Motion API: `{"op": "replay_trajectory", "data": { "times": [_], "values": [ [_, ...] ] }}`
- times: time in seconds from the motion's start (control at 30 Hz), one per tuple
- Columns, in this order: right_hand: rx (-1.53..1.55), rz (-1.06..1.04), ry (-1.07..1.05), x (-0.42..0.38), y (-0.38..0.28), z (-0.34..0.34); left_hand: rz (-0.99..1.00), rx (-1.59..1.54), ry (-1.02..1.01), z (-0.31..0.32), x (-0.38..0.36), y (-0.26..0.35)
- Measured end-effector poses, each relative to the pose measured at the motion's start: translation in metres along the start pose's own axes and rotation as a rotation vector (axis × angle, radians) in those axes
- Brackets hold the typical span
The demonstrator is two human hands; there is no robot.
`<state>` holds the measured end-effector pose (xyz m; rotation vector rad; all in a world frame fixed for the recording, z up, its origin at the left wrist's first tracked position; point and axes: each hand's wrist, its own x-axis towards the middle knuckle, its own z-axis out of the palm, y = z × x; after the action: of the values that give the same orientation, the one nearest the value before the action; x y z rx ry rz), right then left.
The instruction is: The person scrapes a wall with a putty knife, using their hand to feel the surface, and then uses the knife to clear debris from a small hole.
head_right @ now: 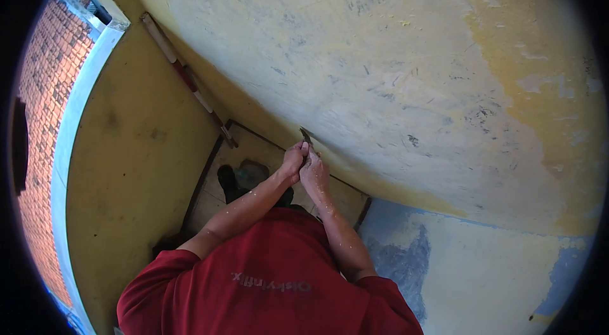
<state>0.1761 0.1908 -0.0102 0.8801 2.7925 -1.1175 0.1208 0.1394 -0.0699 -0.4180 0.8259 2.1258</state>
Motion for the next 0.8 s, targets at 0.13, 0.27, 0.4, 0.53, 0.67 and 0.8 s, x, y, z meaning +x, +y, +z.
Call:
{"op": "replay_trajectory", "data": {
  "times": [0.13, 0.27, 0.4, 0.53, 0.67, 0.8],
  "values": [
    [-0.054, -0.098, -0.017, 0.003, 0.0, 0.003, 0.016, 0.007, 0.027, -0.014, 0.01, -0.01],
    [-0.03, 0.006, -0.021, 0.005, 0.009, 0.01, 0.045, 0.053, 0.046, -0.003, 0.005, -0.011],
    [-0.024, -0.044, -0.008, 0.005, 0.008, 0.012, 0.019, 0.035, 0.045, -0.016, 0.014, -0.009],
    [-0.062, 0.013, -0.046, 0.003, 0.002, 0.0, 0.061, 0.051, 0.02, -0.009, 0.016, -0.016],
    [-0.088, -0.033, -0.027, 0.004, 0.001, -0.001, 0.01, -0.008, 0.022, -0.004, 0.008, -0.008],
    [-0.095, -0.039, 0.015, 0.015, 0.029, 0.021, -0.042, 0.004, 0.087, 0.0, 0.008, -0.004]
  ]
}}
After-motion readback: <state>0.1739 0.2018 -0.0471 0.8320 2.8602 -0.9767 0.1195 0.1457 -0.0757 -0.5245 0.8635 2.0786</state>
